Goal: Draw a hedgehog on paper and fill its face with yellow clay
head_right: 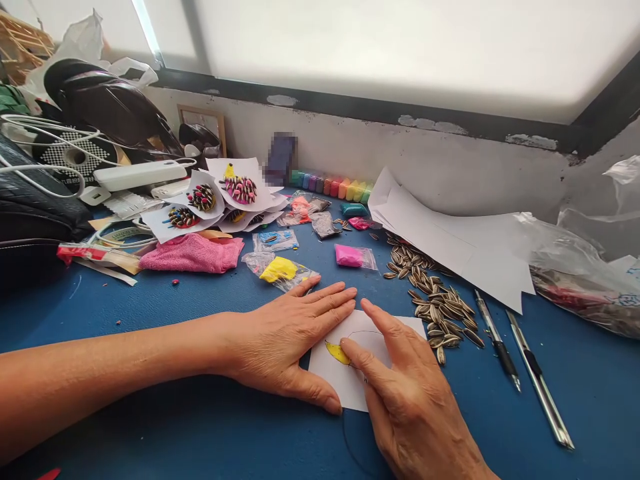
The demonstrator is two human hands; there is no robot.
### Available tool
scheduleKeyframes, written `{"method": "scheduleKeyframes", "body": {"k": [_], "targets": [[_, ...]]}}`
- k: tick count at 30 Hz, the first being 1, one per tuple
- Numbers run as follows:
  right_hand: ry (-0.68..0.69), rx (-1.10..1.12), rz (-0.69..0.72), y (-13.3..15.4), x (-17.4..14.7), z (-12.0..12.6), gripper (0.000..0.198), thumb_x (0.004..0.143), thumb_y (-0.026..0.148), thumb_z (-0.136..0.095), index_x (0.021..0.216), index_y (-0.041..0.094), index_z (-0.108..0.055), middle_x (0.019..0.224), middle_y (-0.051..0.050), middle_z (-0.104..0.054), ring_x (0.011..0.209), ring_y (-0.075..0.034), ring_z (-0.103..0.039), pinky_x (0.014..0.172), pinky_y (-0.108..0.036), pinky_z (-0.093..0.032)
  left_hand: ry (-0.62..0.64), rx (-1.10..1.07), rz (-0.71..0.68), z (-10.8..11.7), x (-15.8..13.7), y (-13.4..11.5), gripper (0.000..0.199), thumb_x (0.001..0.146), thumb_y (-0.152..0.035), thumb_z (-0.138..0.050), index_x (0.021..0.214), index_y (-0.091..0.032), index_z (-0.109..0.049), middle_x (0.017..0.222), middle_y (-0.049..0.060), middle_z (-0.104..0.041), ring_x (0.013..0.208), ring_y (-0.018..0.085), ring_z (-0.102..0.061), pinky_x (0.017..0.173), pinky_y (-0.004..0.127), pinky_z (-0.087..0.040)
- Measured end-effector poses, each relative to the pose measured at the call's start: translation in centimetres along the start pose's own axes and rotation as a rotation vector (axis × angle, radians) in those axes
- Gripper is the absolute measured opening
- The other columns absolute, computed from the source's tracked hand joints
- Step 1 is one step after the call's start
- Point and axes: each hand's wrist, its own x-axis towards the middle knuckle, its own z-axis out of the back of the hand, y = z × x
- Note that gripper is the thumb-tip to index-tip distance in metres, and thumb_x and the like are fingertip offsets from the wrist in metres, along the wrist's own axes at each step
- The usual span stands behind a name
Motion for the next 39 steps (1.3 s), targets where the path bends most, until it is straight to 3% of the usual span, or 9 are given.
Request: {"method": "scheduleKeyframes", "body": {"k": [8,18,24,31,39], "targets": [[-0.041,0.012,-0.061,0.2,-0.02,0.6,0.034,0.089,0.011,-0.045,0.109,0.021,-0.071,0.14,-0.013,-0.055,0.121,-0.025,-0.058,0.095,-0.043,-0.051,0.0,0.017,-0.008,-0.01,0.03,0.08,0.099,0.086,-0.071,-0.047,0.154,-0.006,-0.014,0.16,0.014,-0.011,0.15,0.026,-0.004,0.12,0.049,0.006],[-0.03,0.026,0.049,0.18,0.32,0.4,0.026,0.092,0.017,-0.051,0.106,0.021,-0.073,0.136,-0.015,-0.057,0.122,-0.026,-0.055,0.093,-0.043,-0.051,-0.024,0.042,-0.021,-0.34,0.08,0.23,0.097,0.085,-0.071,-0.048,0.154,-0.009,-0.019,0.16,0.015,-0.013,0.15,0.028,-0.005,0.12,0.051,0.004],[-0.047,-0.009,-0.058,0.19,-0.13,0.44,0.038,0.089,0.007,-0.044,0.116,0.018,-0.068,0.141,-0.016,-0.053,0.125,-0.026,-0.053,0.097,-0.047,-0.049,-0.015,0.045,-0.018,-0.23,0.09,0.15,0.1,0.086,-0.072,-0.047,0.154,-0.005,-0.016,0.16,0.015,-0.013,0.15,0.028,-0.005,0.121,0.05,0.004],[-0.032,-0.057,-0.014,0.21,0.17,0.15,0.034,0.088,0.013,-0.049,0.111,0.021,-0.073,0.133,-0.016,-0.06,0.117,-0.028,-0.06,0.09,-0.044,-0.054,-0.018,0.051,-0.019,-0.24,0.03,0.15,0.1,0.086,-0.071,-0.048,0.154,-0.005,-0.016,0.16,0.016,-0.013,0.15,0.027,-0.004,0.121,0.046,0.008],[-0.037,-0.033,-0.13,0.06,-0.28,0.11,0.041,0.088,0.01,-0.044,0.122,0.022,-0.066,0.138,-0.01,-0.058,0.121,-0.024,-0.059,0.095,-0.042,-0.054,-0.045,0.07,-0.045,-0.27,0.0,0.23,0.098,0.085,-0.072,-0.048,0.153,-0.007,-0.02,0.159,0.017,-0.016,0.149,0.029,-0.008,0.121,0.049,0.004]]}}
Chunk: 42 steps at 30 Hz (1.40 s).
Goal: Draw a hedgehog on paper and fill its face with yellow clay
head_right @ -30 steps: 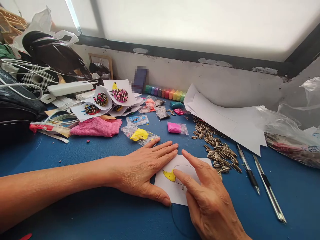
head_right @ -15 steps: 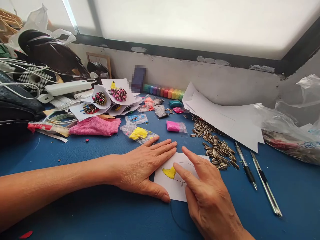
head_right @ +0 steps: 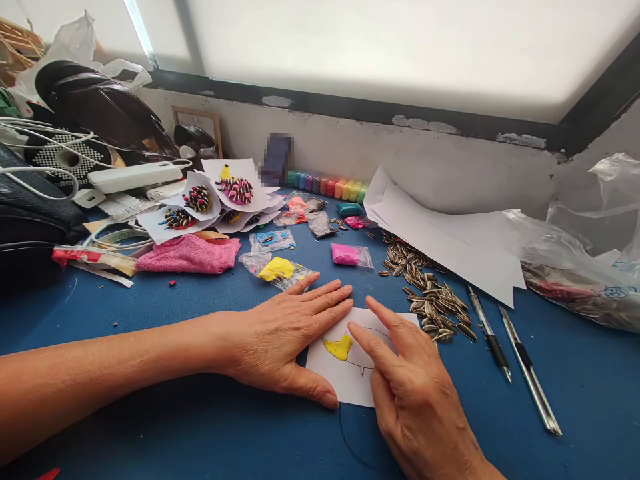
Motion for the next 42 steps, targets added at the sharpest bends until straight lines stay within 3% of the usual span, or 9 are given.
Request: {"method": "scheduleKeyframes", "body": {"k": [4,10,14,18,22,26,32,36,42], "targets": [[0.015,-0.014,0.046,-0.2,0.1,0.2,0.035,0.089,0.013,-0.046,0.112,0.023,-0.07,0.134,-0.011,-0.06,0.118,-0.026,-0.061,0.091,-0.044,-0.056,-0.009,-0.006,0.007,-0.1,0.0,-0.1,0.097,0.086,-0.073,-0.045,0.152,-0.007,-0.022,0.159,0.017,-0.016,0.15,0.029,-0.007,0.12,0.05,0.006],[0.0,-0.058,-0.013,-0.6,0.3,1.5,0.04,0.091,0.015,-0.043,0.126,0.023,-0.062,0.139,-0.008,-0.057,0.12,-0.022,-0.061,0.091,-0.036,-0.057,-0.052,0.031,0.018,-0.5,0.0,-0.2,0.097,0.085,-0.076,-0.04,0.152,-0.007,-0.024,0.159,0.018,-0.017,0.15,0.029,-0.007,0.12,0.05,0.006],[-0.01,-0.102,-0.034,-0.8,0.3,1.4,0.039,0.091,0.016,-0.042,0.126,0.016,-0.061,0.127,-0.012,-0.065,0.115,-0.022,-0.064,0.091,-0.036,-0.057,-0.063,0.022,0.068,-0.4,0.0,-0.4,0.098,0.086,-0.078,-0.035,0.152,-0.006,-0.022,0.159,0.019,-0.015,0.149,0.031,-0.008,0.12,0.052,0.004],[0.032,-0.192,0.023,-1.6,0.3,0.9,0.036,0.091,0.015,-0.04,0.11,0.011,-0.07,0.112,-0.014,-0.073,0.102,-0.025,-0.07,0.084,-0.04,-0.059,-0.079,0.031,0.032,0.4,0.0,-0.5,0.07,0.096,-0.062,-0.034,0.146,-0.012,-0.039,0.157,0.015,-0.029,0.149,0.031,-0.014,0.12,0.054,0.002],[0.087,-0.274,0.103,-2.7,0.1,0.6,0.038,0.089,0.01,-0.04,0.107,0.011,-0.073,0.112,-0.015,-0.073,0.1,-0.026,-0.071,0.083,-0.043,-0.059,-0.098,0.078,-0.019,1.1,0.0,-0.5,0.035,0.097,-0.032,-0.044,0.125,-0.017,-0.059,0.143,0.01,-0.051,0.137,0.029,-0.04,0.119,0.053,-0.016],[0.108,-0.29,0.088,-3.4,0.0,0.6,0.041,0.089,0.009,-0.04,0.117,0.011,-0.07,0.122,-0.015,-0.07,0.109,-0.027,-0.067,0.088,-0.045,-0.057,-0.119,0.044,-0.057,1.4,0.2,-0.5,0.031,0.097,-0.02,-0.039,0.109,-0.016,-0.066,0.13,0.009,-0.06,0.112,0.023,-0.057,0.102,0.038,-0.042],[0.044,-0.45,0.029,-3.7,0.2,1.0,0.042,0.093,0.018,-0.038,0.119,0.005,-0.068,0.114,-0.02,-0.072,0.099,-0.03,-0.071,0.077,-0.045,-0.059,-0.177,-0.033,-0.082,1.0,0.4,-0.2,0.027,0.093,-0.016,-0.044,0.11,-0.015,-0.066,0.117,0.007,-0.066,0.102,0.019,-0.059,0.095,0.033,-0.044],[0.055,-0.478,0.039,-3.7,0.3,1.3,0.041,0.094,0.022,-0.037,0.114,0.006,-0.07,0.105,-0.016,-0.074,0.09,-0.027,-0.072,0.072,-0.041,-0.059,-0.18,-0.012,-0.098,0.8,0.3,-0.1,0.027,0.088,-0.018,-0.053,0.112,-0.014,-0.065,0.119,0.008,-0.063,0.104,0.021,-0.058,0.096,0.033,-0.044],[0.068,-0.45,0.076,-3.8,0.2,0.9,0.04,0.093,0.017,-0.037,0.112,0.009,-0.071,0.105,-0.013,-0.075,0.098,-0.028,-0.069,0.081,-0.042,-0.056,-0.202,0.024,-0.11,0.6,0.3,0.0,0.023,0.088,-0.016,-0.052,0.106,-0.014,-0.067,0.117,0.008,-0.063,0.098,0.022,-0.056,0.09,0.033,-0.045]]}}
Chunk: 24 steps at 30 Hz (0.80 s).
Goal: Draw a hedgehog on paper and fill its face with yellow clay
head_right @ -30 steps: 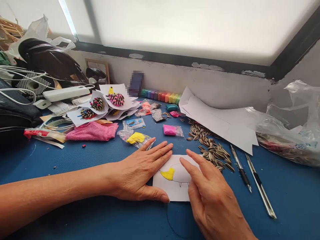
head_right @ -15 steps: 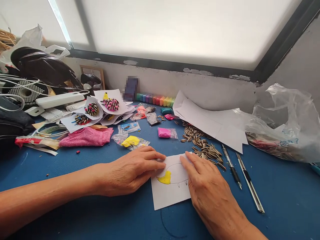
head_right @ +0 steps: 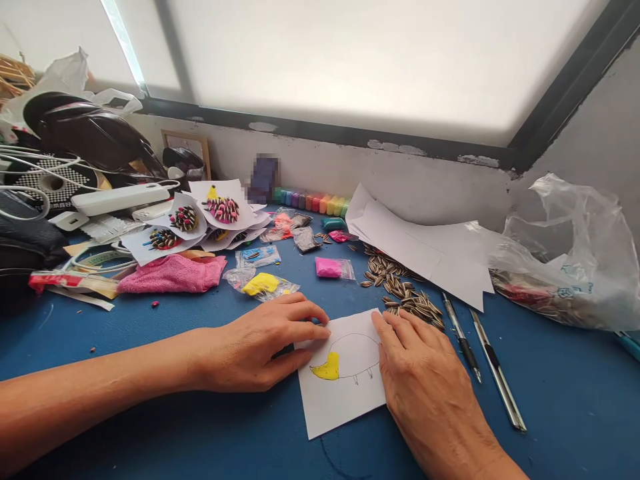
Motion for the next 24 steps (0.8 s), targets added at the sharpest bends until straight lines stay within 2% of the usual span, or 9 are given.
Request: {"method": "scheduleKeyframes", "body": {"k": [6,15,18,21,24], "targets": [[0.069,0.141,-0.161,0.3,0.1,-0.5,0.043,0.095,0.022,-0.034,0.117,0.007,-0.069,0.112,-0.016,-0.072,0.103,-0.03,-0.066,0.087,-0.046,-0.052,-0.007,-0.004,-0.006,-0.2,0.0,0.2,0.022,0.085,-0.014,-0.055,0.103,-0.014,-0.068,0.115,0.008,-0.063,0.099,0.022,-0.055,0.09,0.034,-0.045],[0.092,0.283,-0.244,0.0,0.9,-0.1,0.039,0.089,0.025,-0.045,0.118,0.01,-0.066,0.097,-0.014,-0.073,0.092,-0.031,-0.067,0.077,-0.047,-0.054,-0.02,-0.071,0.03,-0.3,-0.1,0.3,0.034,0.085,-0.016,-0.057,0.119,-0.012,-0.065,0.117,0.01,-0.063,0.103,0.023,-0.056,0.097,0.036,-0.043],[0.058,0.364,-0.277,-0.3,1.2,0.3,0.036,0.087,0.02,-0.047,0.118,0.013,-0.065,0.09,-0.009,-0.072,0.084,-0.025,-0.068,0.073,-0.04,-0.055,-0.04,-0.107,0.094,-0.4,0.1,0.4,0.048,0.084,-0.017,-0.058,0.131,-0.012,-0.057,0.123,0.011,-0.061,0.11,0.025,-0.054,0.098,0.038,-0.044],[0.021,0.452,-0.296,-0.1,1.7,1.2,0.034,0.087,0.018,-0.047,0.116,0.017,-0.065,0.085,-0.005,-0.071,0.079,-0.02,-0.068,0.069,-0.034,-0.055,-0.107,-0.203,0.226,-0.5,0.9,0.2,0.057,0.084,-0.02,-0.059,0.139,-0.011,-0.048,0.129,0.013,-0.059,0.11,0.024,-0.055,0.099,0.039,-0.044],[0.004,0.528,-0.291,0.4,2.0,2.2,0.026,0.089,0.022,-0.049,0.107,0.022,-0.068,0.088,-0.004,-0.071,0.082,-0.019,-0.068,0.07,-0.032,-0.055,-0.172,-0.312,0.295,-0.3,2.0,-0.1,0.054,0.081,-0.022,-0.064,0.133,-0.014,-0.054,0.122,0.01,-0.064,0.105,0.023,-0.058,0.096,0.036,-0.045]]}}
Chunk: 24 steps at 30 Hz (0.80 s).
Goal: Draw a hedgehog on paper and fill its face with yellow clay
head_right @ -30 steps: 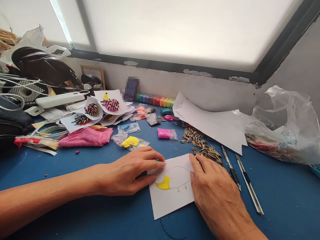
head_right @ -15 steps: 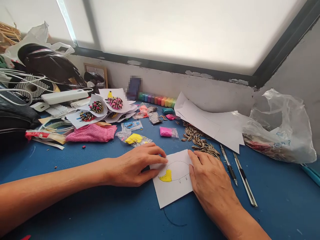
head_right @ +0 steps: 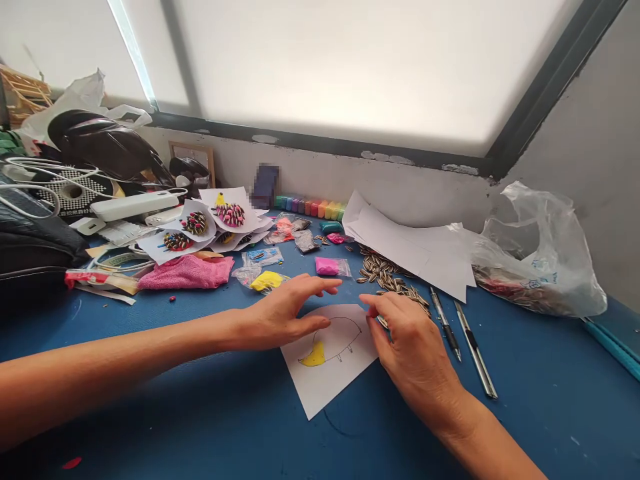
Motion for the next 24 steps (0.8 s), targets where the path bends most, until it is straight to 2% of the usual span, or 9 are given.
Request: {"method": "scheduleKeyframes", "body": {"k": [2,5,8,10,14,17,19,21,24], "targets": [[0.009,0.092,-0.025,0.6,0.0,0.5,0.023,0.091,0.027,-0.05,0.103,0.024,-0.07,0.092,-0.004,-0.071,0.086,-0.019,-0.067,0.073,-0.032,-0.054,0.016,-0.133,0.049,0.0,0.5,-0.3,0.028,0.081,-0.02,-0.062,0.108,-0.015,-0.068,0.099,0.005,-0.07,0.092,0.019,-0.061,0.085,0.031,-0.047],[0.011,0.332,-0.237,0.8,0.1,1.1,0.03,0.09,0.041,-0.054,0.11,0.025,-0.069,0.105,-0.006,-0.071,0.096,-0.022,-0.066,0.081,-0.035,-0.053,0.016,-0.422,0.166,0.5,1.1,0.2,0.01,0.081,-0.019,-0.059,0.077,-0.014,-0.067,0.075,0.002,-0.065,0.073,0.013,-0.058,0.066,0.023,-0.045],[0.141,0.581,-0.536,0.7,0.4,1.5,0.041,0.085,0.057,-0.055,0.103,0.021,-0.068,0.099,-0.008,-0.072,0.091,-0.023,-0.068,0.083,-0.039,-0.055,-0.039,-0.535,0.203,1.1,1.4,1.4,0.01,0.082,-0.023,-0.057,0.082,-0.014,-0.061,0.079,0.001,-0.065,0.071,0.011,-0.059,0.061,0.021,-0.044],[0.265,0.69,-0.615,0.6,0.5,1.4,0.047,0.084,0.063,-0.053,0.09,0.018,-0.067,0.087,-0.009,-0.073,0.08,-0.023,-0.07,0.075,-0.038,-0.059,-0.065,-0.576,0.21,1.4,1.4,2.1,0.007,0.081,-0.021,-0.056,0.084,-0.015,-0.058,0.081,0.0,-0.064,0.073,0.01,-0.059,0.062,0.019,-0.045],[0.367,0.705,-0.62,0.3,0.7,1.1,0.045,0.082,0.059,-0.053,0.083,0.017,-0.068,0.087,-0.011,-0.075,0.082,-0.024,-0.073,0.07,-0.035,-0.06,-0.086,-0.599,0.23,1.7,1.3,2.3,0.006,0.08,-0.019,-0.056,0.08,-0.016,-0.051,0.07,-0.003,-0.06,0.062,0.007,-0.055,0.055,0.017,-0.042],[0.261,0.569,-0.622,-0.4,0.7,0.8,0.036,0.082,0.052,-0.055,0.087,0.02,-0.07,0.091,-0.008,-0.074,0.082,-0.021,-0.069,0.069,-0.032,-0.056,-0.061,-0.586,0.241,1.4,1.1,1.8,0.006,0.081,-0.019,-0.055,0.08,-0.016,-0.05,0.067,-0.002,-0.061,0.056,0.007,-0.054,0.053,0.018,-0.042],[0.183,0.465,-0.634,-0.9,0.6,0.7,0.033,0.081,0.048,-0.055,0.092,0.021,-0.07,0.077,-0.004,-0.071,0.061,-0.018,-0.062,0.054,-0.031,-0.05,-0.045,-0.567,0.239,1.0,1.0,1.6,0.003,0.082,-0.016,-0.054,0.08,-0.015,-0.051,0.069,0.0,-0.063,0.058,0.009,-0.056,0.054,0.021,-0.044],[0.115,0.399,-0.637,-1.0,0.4,0.6,0.032,0.081,0.045,-0.053,0.097,0.022,-0.069,0.073,-0.003,-0.068,0.053,-0.017,-0.056,0.049,-0.031,-0.045,-0.053,-0.508,0.213,0.5,0.8,1.6,0.004,0.082,-0.014,-0.053,0.085,-0.014,-0.055,0.081,0.003,-0.068,0.07,0.012,-0.061,0.061,0.024,-0.048],[-0.033,0.279,-0.516,-0.1,0.1,0.7,0.026,0.082,0.044,-0.054,0.094,0.024,-0.067,0.086,-0.005,-0.069,0.069,-0.021,-0.063,0.055,-0.032,-0.047,-0.113,-0.193,0.062,0.2,0.4,1.8,0.035,0.08,-0.01,-0.058,0.114,-0.016,-0.059,0.117,0.01,-0.065,0.105,0.021,-0.061,0.087,0.036,-0.051]]}}
